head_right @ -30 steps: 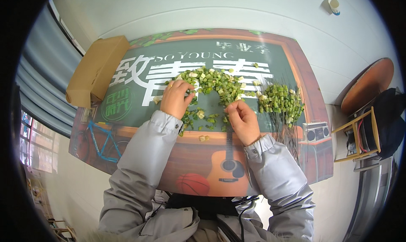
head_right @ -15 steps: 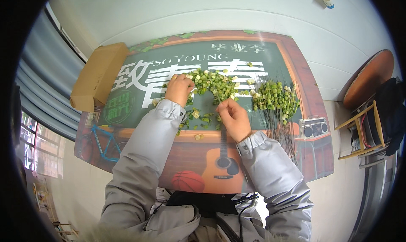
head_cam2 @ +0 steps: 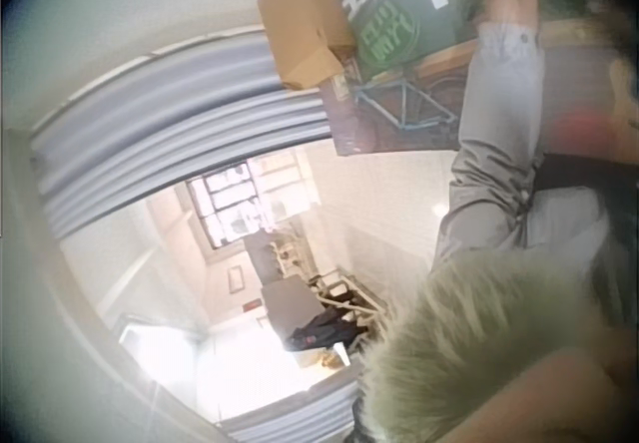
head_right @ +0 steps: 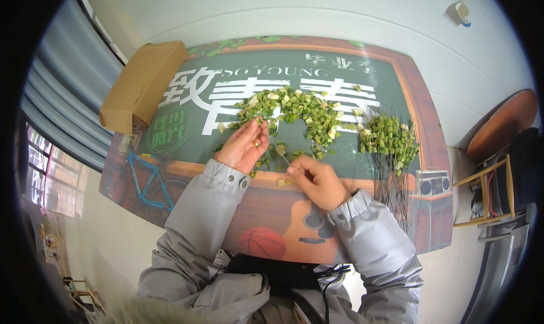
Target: The person threads small diced green vegetable pieces onto thin metal skewers one by one. They pick up pieces from a pile on the table and slide them onto each skewer, then place the completed skewers aside in a growing bundle.
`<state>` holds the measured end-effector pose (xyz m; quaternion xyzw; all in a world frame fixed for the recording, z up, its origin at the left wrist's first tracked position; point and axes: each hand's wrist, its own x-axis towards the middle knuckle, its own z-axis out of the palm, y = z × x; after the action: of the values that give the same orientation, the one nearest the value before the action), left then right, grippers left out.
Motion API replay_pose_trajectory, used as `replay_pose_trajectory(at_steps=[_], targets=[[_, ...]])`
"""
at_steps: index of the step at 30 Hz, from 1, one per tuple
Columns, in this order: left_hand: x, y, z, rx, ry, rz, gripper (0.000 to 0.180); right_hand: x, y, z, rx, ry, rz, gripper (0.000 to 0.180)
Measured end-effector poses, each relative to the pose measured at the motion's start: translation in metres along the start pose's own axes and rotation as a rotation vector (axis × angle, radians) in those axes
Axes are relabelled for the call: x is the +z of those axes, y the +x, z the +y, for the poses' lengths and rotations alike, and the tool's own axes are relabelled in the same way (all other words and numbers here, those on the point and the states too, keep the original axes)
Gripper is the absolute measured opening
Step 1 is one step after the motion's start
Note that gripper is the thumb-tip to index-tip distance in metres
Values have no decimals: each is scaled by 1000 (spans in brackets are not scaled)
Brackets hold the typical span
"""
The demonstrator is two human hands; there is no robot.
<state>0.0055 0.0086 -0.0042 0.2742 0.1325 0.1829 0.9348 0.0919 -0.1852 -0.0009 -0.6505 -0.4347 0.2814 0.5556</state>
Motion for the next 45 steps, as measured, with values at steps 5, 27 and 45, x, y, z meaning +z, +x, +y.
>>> replay_pose_trajectory(at_steps=[5, 27, 45], targets=[[-5, 2, 2, -8, -84, -16, 12, 8, -3, -10, 43, 46, -34, 12], [-1, -2, 1, -53, -67, -45, 15, 6, -2, -12, 38, 35, -43, 13], [2, -7, -11, -35, 275, -57, 22, 8, 0, -10, 146, 203, 47, 10]])
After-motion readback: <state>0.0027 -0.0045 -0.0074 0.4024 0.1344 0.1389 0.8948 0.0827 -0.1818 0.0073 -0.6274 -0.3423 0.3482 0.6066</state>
